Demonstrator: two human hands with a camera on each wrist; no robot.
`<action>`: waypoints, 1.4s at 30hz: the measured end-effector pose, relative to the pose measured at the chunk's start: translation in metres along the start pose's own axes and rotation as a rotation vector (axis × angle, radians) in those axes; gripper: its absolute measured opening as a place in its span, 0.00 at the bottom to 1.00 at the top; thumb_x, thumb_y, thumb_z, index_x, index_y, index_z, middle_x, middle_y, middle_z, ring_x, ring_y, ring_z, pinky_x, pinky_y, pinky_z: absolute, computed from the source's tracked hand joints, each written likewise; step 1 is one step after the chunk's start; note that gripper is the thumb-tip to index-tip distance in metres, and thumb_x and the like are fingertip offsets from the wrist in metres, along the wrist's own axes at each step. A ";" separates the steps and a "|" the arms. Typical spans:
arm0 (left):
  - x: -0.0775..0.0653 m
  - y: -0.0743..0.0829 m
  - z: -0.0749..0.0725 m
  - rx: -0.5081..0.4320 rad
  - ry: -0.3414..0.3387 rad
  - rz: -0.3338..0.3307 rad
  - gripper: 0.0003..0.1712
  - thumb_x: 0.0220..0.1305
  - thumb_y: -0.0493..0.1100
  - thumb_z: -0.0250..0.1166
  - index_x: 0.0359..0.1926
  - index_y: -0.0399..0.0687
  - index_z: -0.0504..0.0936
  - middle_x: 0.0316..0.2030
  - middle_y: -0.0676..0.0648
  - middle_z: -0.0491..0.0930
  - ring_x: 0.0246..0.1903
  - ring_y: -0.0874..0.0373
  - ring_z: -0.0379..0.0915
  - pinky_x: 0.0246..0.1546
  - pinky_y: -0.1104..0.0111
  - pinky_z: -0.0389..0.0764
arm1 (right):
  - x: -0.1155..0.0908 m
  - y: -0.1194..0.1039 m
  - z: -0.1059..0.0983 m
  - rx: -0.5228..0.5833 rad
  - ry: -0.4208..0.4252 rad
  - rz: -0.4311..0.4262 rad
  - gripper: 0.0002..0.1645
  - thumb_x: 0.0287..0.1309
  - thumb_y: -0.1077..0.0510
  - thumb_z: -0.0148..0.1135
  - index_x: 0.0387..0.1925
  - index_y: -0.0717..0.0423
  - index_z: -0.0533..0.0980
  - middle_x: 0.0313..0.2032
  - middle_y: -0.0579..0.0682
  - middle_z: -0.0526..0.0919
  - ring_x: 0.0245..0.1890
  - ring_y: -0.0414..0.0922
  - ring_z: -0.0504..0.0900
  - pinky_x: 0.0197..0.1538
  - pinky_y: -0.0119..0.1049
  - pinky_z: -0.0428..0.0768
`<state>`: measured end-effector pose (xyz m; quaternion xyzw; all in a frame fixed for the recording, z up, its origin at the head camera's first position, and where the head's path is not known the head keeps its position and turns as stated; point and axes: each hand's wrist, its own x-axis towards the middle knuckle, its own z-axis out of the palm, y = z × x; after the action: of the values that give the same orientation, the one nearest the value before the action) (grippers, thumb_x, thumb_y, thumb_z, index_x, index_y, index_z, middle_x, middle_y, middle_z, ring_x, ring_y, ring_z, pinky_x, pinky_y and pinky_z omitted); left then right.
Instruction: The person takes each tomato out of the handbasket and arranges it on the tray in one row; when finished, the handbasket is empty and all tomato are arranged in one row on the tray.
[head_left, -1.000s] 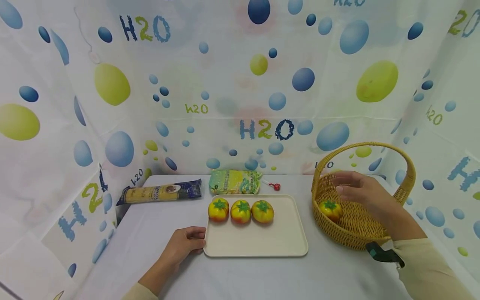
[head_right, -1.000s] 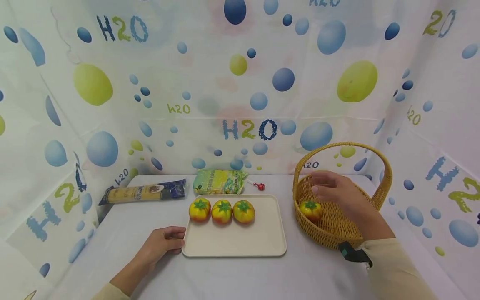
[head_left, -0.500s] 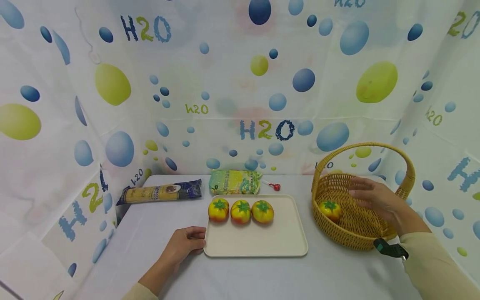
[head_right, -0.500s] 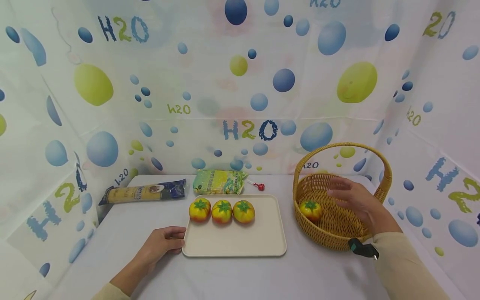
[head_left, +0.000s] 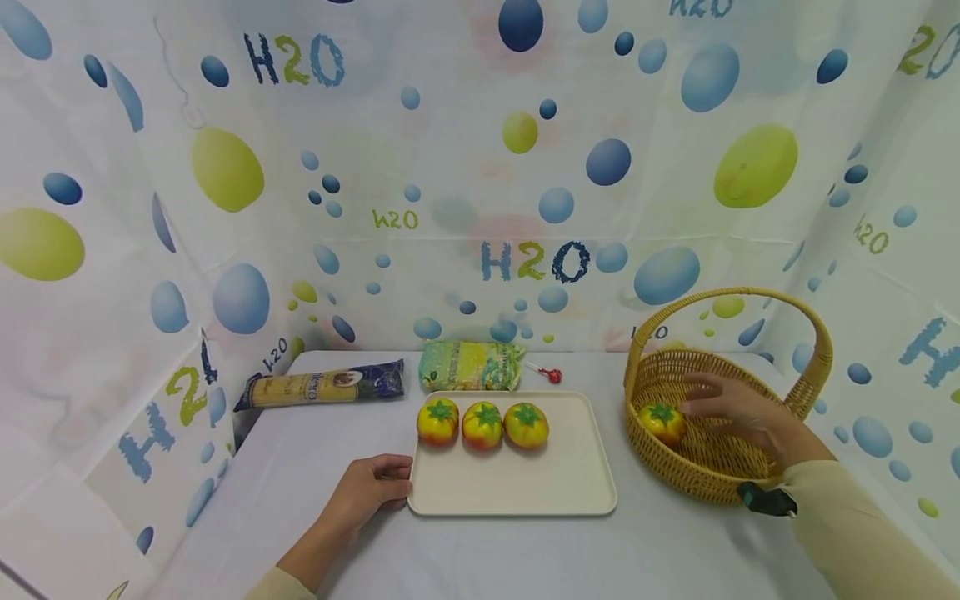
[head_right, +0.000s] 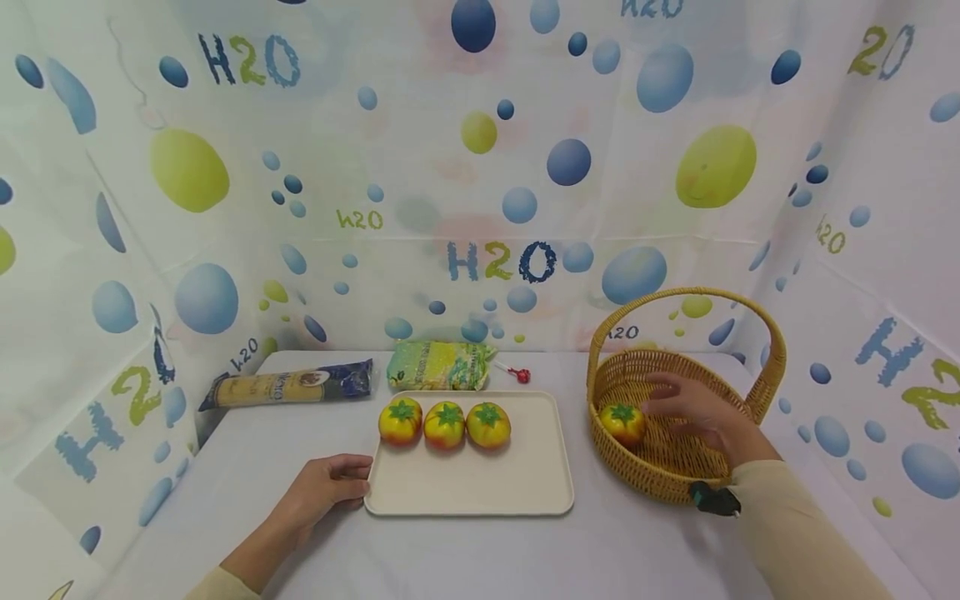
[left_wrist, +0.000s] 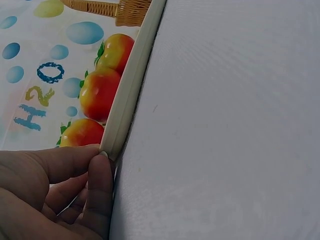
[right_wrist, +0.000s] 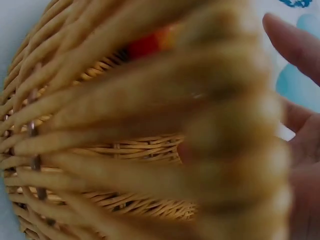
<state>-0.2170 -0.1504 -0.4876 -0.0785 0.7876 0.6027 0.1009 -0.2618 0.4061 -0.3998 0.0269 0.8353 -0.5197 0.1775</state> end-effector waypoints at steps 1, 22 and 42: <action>0.000 0.000 0.000 0.003 0.002 -0.005 0.26 0.54 0.28 0.71 0.56 0.32 0.82 0.43 0.43 0.85 0.37 0.56 0.82 0.38 0.63 0.87 | 0.001 0.000 0.001 -0.003 -0.011 0.002 0.54 0.66 0.49 0.66 0.80 0.59 0.45 0.76 0.73 0.49 0.73 0.70 0.56 0.68 0.67 0.67; 0.000 0.000 0.000 0.004 0.004 -0.007 0.25 0.54 0.28 0.72 0.56 0.33 0.82 0.42 0.44 0.85 0.36 0.56 0.81 0.37 0.64 0.87 | 0.009 0.010 0.025 0.020 -0.069 0.030 0.57 0.60 0.54 0.72 0.79 0.61 0.48 0.73 0.73 0.53 0.69 0.66 0.63 0.62 0.57 0.77; 0.000 0.002 -0.001 0.002 -0.001 -0.009 0.25 0.54 0.28 0.72 0.56 0.33 0.83 0.42 0.44 0.86 0.36 0.56 0.81 0.38 0.64 0.87 | 0.009 0.013 0.028 -0.025 -0.064 0.039 0.51 0.61 0.52 0.72 0.76 0.66 0.55 0.66 0.68 0.62 0.56 0.55 0.72 0.57 0.49 0.81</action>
<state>-0.2171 -0.1506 -0.4859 -0.0813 0.7879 0.6014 0.1042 -0.2594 0.3863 -0.4247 0.0243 0.8350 -0.5061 0.2146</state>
